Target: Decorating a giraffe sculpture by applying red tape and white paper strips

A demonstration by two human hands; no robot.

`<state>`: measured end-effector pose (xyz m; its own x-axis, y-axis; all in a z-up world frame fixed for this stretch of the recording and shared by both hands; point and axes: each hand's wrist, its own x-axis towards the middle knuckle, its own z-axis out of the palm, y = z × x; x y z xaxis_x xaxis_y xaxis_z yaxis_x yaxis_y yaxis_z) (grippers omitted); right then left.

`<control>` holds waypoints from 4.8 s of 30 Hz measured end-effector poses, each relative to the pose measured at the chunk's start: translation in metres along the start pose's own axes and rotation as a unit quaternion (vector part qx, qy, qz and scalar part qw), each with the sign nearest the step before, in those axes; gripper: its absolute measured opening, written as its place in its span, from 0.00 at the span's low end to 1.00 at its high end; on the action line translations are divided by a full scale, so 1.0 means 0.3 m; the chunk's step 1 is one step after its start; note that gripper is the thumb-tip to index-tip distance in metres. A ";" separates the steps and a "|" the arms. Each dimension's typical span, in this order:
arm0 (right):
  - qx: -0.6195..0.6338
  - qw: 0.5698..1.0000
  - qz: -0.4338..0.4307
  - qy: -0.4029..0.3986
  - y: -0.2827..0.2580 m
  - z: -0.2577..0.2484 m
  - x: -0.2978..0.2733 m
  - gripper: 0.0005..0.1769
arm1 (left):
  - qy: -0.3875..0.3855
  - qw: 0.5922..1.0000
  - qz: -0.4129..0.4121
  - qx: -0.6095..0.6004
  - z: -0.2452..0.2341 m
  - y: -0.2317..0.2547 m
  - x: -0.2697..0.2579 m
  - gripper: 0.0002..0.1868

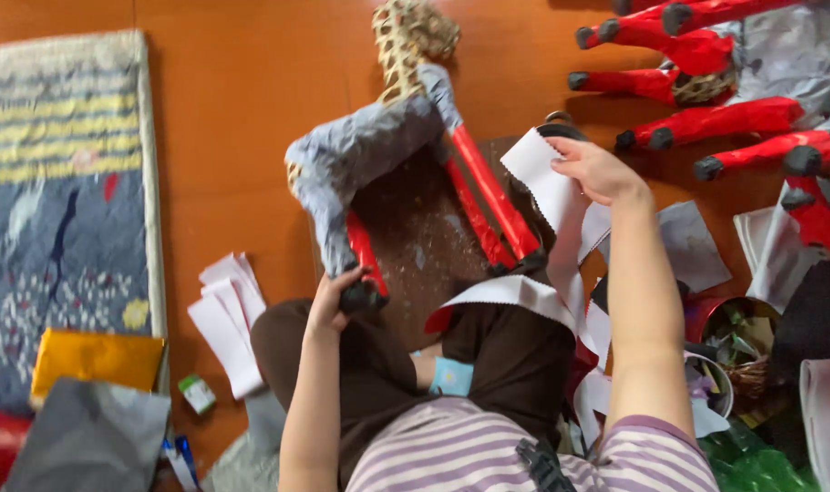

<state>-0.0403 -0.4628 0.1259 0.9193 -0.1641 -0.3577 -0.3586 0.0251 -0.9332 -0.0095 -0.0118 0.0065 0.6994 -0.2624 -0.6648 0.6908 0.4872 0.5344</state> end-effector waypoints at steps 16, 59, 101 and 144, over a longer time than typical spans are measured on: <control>-0.227 0.841 -0.487 0.065 0.322 1.201 -0.143 0.20 | -0.017 0.997 0.071 0.027 -0.123 -0.002 0.044 0.53; 0.318 0.935 0.130 0.086 0.462 1.121 -0.218 0.14 | 0.053 0.974 0.216 0.051 -0.259 0.004 -0.089 0.13; 0.006 0.992 -0.014 0.126 0.172 1.176 -0.379 0.18 | 0.082 0.917 0.133 0.366 -0.050 0.003 -0.114 0.40; 0.281 0.939 0.195 -0.044 0.487 1.224 0.021 0.32 | 0.187 0.783 0.415 0.423 -0.134 0.176 -0.231 0.44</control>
<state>-0.0273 -0.0981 -0.0259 0.7552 0.0471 -0.6538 -0.5508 0.5863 -0.5940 -0.0289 0.0656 0.0597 0.9786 0.1921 0.0732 0.0118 -0.4083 0.9128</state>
